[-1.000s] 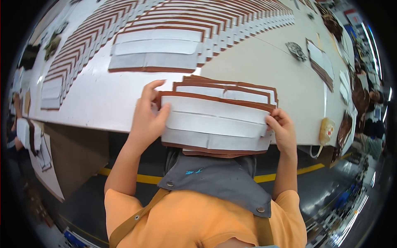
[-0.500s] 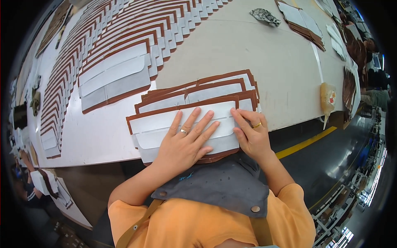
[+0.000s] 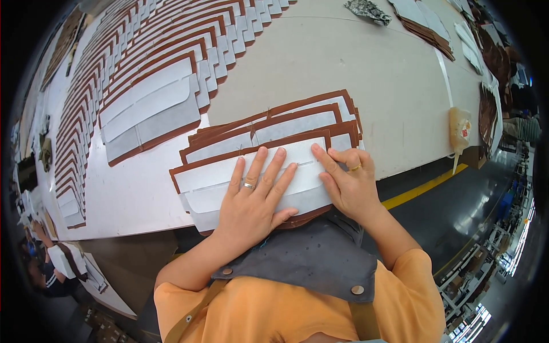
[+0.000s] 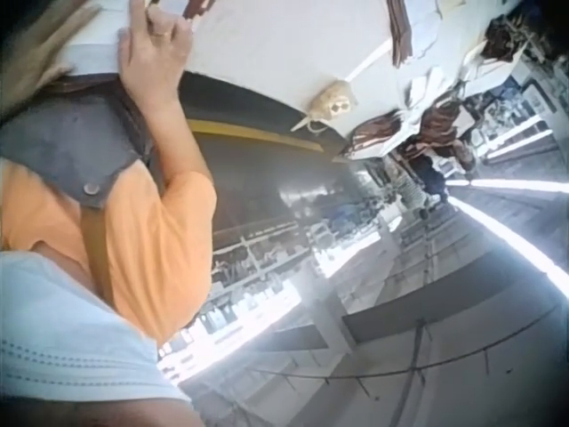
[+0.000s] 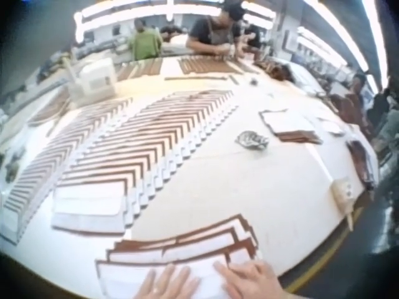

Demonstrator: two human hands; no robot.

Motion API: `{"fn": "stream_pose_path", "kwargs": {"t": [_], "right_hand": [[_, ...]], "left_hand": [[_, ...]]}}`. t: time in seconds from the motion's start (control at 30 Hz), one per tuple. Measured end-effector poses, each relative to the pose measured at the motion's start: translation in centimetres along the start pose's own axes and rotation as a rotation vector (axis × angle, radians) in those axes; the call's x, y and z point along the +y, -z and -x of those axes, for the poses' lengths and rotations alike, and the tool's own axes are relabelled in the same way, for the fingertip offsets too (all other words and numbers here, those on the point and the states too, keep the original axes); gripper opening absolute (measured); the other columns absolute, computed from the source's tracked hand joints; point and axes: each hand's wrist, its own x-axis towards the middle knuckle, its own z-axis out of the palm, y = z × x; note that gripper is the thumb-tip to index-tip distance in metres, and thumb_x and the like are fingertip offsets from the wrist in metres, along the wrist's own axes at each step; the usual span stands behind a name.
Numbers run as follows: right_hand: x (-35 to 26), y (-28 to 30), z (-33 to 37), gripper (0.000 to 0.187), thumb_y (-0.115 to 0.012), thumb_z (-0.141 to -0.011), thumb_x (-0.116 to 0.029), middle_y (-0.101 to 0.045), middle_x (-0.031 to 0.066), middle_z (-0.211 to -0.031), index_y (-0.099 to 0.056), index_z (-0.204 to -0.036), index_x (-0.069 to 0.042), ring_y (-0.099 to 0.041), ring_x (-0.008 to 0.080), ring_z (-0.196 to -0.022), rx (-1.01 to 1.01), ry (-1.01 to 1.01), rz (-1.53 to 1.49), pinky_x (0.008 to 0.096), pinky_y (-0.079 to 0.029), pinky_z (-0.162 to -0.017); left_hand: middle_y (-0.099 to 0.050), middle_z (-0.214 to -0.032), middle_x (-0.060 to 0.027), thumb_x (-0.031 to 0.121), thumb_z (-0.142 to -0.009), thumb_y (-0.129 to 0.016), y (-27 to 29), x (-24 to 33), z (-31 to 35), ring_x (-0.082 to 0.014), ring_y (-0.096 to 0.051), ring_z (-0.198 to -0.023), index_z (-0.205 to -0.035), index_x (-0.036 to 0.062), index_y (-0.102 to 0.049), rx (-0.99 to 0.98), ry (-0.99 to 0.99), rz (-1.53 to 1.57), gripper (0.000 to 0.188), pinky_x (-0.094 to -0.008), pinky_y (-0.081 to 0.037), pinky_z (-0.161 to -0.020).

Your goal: Assembling and applying glue to white fabric liners and leather wallet pieces at a workshop table.

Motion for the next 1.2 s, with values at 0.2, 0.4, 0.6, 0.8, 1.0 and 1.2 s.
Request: {"fn": "stream_pose_path", "kwargs": {"t": [0.2,0.4,0.6,0.8,1.0,1.2], "right_hand": [[1.0,0.8,-1.5,0.034,-0.058,-0.076,-0.011,-0.049,0.0044,-0.093,-0.054,-0.11,-0.009,-0.045,0.0206,-0.084,-0.053,0.001,-0.096,0.0325,-0.038,-0.075],[0.5,1.4,-2.9,0.035,-0.059,-0.075,-0.01,-0.051,0.0092,-0.089,-0.046,-0.107,-0.002,-0.05,0.0209,-0.075,0.007,-0.309,-0.442,0.0299,-0.043,-0.065],[0.4,0.9,-4.5,0.03,-0.06,-0.073,-0.007,-0.051,0.0036,-0.075,-0.052,-0.101,0.0,-0.047,0.0117,-0.062,-0.113,-0.484,-0.576,0.0238,-0.041,-0.059],[-0.9,2.8,-5.1,0.009,-0.056,-0.077,-0.002,-0.049,-0.0022,-0.071,-0.054,-0.085,0.0,-0.044,0.004,-0.062,0.011,-0.236,-0.798,0.0183,-0.037,-0.056],[-3.2,2.9,-10.4,0.014,-0.056,-0.08,-0.009,-0.05,-0.0022,-0.069,-0.054,-0.09,0.0,-0.045,0.0032,-0.062,-0.081,-0.423,-1.09,0.0183,-0.038,-0.05],[-5.9,-4.8,-18.7,0.021,-0.055,-0.079,-0.009,-0.051,0.0003,-0.067,-0.05,-0.098,-0.001,-0.045,0.005,-0.054,-0.15,-0.247,-1.197,0.0188,-0.037,-0.047]], "left_hand": [[-0.024,-0.138,-0.0102,0.04,-0.08,-0.049,0.4,-2.1,1.0,-0.0276,-0.019,-0.129,-0.131,0.0101,-0.03,0.005,0.044,-0.071,0.063,-0.0432,-0.011,-0.104],[-0.016,-0.139,-0.0179,0.034,-0.087,-0.041,-0.3,-6.5,4.8,-0.0309,-0.012,-0.13,-0.133,0.0002,-0.019,0.19,0.47,-0.084,0.061,-0.045,-0.005,-0.104],[-0.019,-0.137,-0.0207,0.031,-0.082,-0.052,0.0,-6.1,5.1,-0.0326,-0.016,-0.128,-0.132,-0.0018,-0.018,0.355,0.377,0.073,0.069,-0.0454,-0.009,-0.104],[-0.039,-0.126,-0.0173,0.014,-0.074,-0.064,1.4,-7.8,6.1,-0.0271,-0.037,-0.114,-0.133,0.0026,-0.02,0.485,0.471,0.626,0.074,-0.0368,-0.028,-0.096],[-0.056,-0.103,-0.0142,-0.003,-0.078,-0.054,4.1,-12.1,7.5,-0.014,-0.053,-0.093,-0.129,0.0057,-0.028,0.785,0.471,1.223,0.058,-0.025,-0.044,-0.074],[-0.057,-0.092,-0.0113,0.002,-0.08,-0.051,7.6,-20.4,7.2,-0.0107,-0.052,-0.078,-0.124,0.0016,-0.032,0.963,0.612,0.808,0.047,-0.0205,-0.04,-0.069]]}}
